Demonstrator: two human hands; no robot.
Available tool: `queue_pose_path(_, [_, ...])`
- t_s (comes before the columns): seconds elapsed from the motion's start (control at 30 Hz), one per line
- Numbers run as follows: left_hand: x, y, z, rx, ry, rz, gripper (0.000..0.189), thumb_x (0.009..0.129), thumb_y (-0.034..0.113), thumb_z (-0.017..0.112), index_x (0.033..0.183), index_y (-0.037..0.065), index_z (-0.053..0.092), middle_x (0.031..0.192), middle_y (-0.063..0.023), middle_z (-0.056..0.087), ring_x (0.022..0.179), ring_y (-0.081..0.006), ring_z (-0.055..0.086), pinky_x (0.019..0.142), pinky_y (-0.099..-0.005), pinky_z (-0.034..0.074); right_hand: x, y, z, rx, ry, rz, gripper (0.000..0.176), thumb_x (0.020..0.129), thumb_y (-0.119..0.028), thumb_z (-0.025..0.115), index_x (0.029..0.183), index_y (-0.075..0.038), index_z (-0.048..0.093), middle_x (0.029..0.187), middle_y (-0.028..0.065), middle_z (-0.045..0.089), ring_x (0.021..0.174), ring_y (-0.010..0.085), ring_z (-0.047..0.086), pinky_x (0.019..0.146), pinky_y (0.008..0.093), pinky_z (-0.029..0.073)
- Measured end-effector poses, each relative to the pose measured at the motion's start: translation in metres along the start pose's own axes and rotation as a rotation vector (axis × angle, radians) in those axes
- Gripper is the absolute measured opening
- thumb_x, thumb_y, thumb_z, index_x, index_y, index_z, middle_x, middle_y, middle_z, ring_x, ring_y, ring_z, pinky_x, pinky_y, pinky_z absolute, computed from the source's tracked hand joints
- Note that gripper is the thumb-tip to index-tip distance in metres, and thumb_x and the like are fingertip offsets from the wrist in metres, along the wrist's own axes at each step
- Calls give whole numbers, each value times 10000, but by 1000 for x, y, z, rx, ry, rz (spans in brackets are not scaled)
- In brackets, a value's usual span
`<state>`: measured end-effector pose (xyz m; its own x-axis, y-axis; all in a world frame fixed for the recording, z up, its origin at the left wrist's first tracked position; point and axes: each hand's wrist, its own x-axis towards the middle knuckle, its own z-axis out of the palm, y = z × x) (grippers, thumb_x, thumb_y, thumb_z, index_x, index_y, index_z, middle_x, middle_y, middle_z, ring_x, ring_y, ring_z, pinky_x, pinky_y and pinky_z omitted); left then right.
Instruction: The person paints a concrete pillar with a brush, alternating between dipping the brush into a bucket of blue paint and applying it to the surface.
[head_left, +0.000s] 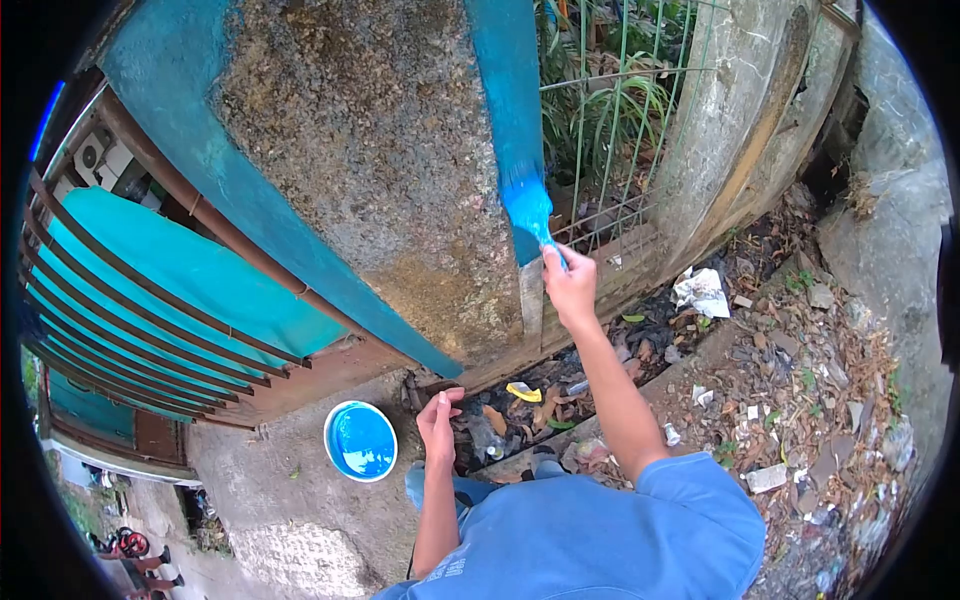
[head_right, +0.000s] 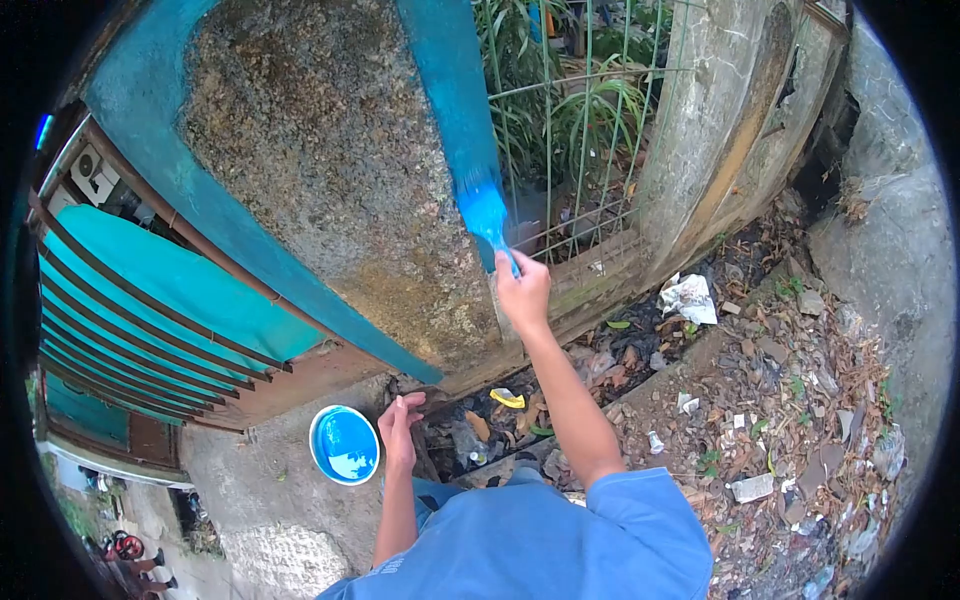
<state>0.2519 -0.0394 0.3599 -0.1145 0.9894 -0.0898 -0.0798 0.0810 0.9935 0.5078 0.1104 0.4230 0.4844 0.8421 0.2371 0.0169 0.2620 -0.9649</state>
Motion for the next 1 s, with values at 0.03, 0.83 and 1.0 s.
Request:
queue_pose_path(0.03, [0,2,2,-2,-4,-2,348,965,296,487,939,7,680,1025,-76,668,944,-149,588,740,-288,458,-8,14,-5,0,5,1,220,898,-192,600,862,15,666,582,-56,478,468,25,427,404,209,297])
queue_pose_path(0.83, [1,-3,7,-24,3,-3,350,958,311,506,952,10,683,1013,-79,671,933,-147,588,740,-290,461,41,-188,-12,-418,94,-682,191,858,-154,599,981,-11,629,590,148,589,498,246,608,464,338,438])
queue_pose_path(1.0, [0,-8,3,-14,23,-9,355,959,313,503,960,7,683,1014,-76,672,932,-147,589,736,-288,459,53,-142,-14,-597,-37,-802,204,845,-120,599,1012,-2,589,534,173,551,494,324,595,443,398,444])
